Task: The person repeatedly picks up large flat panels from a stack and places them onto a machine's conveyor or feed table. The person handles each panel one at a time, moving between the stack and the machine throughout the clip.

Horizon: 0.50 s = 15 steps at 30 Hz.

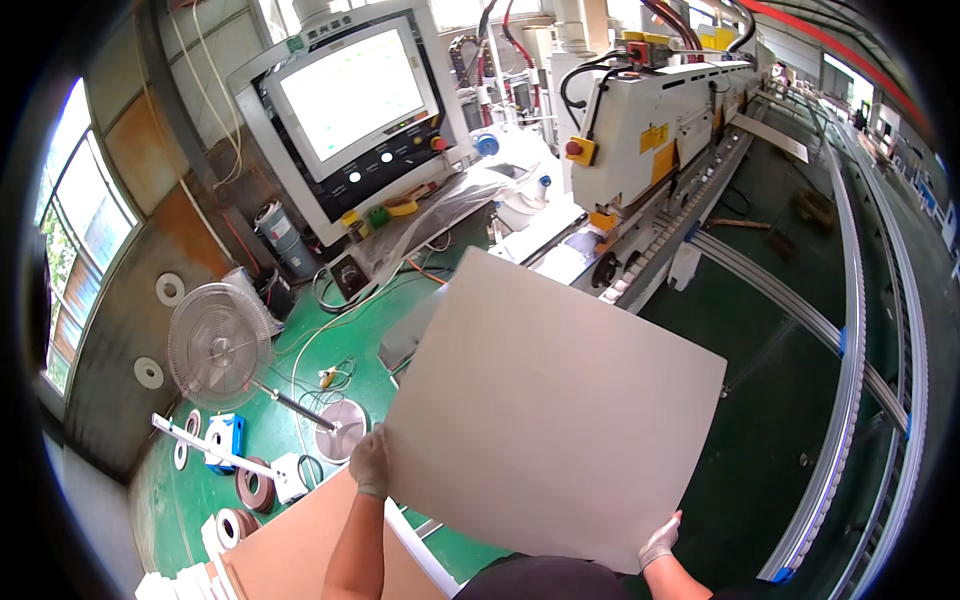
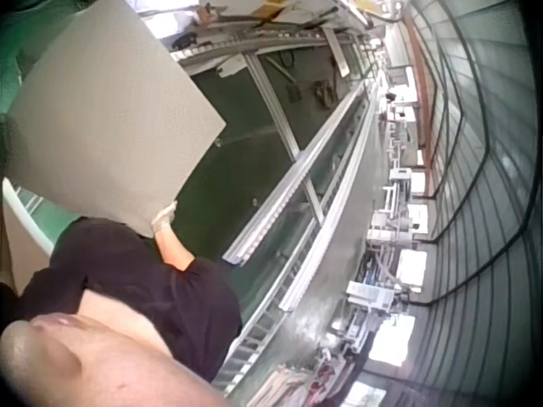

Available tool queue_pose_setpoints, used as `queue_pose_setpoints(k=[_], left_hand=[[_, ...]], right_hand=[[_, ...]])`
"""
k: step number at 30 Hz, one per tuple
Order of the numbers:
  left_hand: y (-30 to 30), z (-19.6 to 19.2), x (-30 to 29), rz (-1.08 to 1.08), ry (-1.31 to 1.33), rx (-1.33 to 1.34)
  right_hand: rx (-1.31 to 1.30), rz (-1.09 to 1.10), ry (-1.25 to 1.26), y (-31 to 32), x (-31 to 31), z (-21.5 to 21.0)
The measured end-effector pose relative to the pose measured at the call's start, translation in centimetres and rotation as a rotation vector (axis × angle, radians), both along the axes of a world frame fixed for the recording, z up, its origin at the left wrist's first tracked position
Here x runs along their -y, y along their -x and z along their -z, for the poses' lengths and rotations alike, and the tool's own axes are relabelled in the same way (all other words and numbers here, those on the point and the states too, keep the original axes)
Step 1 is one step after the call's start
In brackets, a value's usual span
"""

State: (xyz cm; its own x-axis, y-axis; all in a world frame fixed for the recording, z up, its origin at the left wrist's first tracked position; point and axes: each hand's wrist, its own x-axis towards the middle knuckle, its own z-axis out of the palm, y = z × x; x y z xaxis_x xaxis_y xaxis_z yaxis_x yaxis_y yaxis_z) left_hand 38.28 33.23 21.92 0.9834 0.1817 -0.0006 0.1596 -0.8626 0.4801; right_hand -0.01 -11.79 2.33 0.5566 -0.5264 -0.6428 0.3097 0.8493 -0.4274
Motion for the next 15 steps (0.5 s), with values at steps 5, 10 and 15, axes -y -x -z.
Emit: queue_pose_setpoints(k=[5,10,15], left_hand=[[-5.7,-1.5,9.9,0.219,-0.096,-0.073],[-10.5,-0.3,13.2,0.314,-0.176,-0.067],[-14.3,-0.1,15.6,0.378,-0.157,-0.027]], right_hand=[[-0.120,0.141,-0.048,2.9,-1.3,0.6],[-0.026,0.180,-0.141,2.0,-2.5,0.3],[0.137,0.093,-0.112,1.5,-2.7,1.0]])
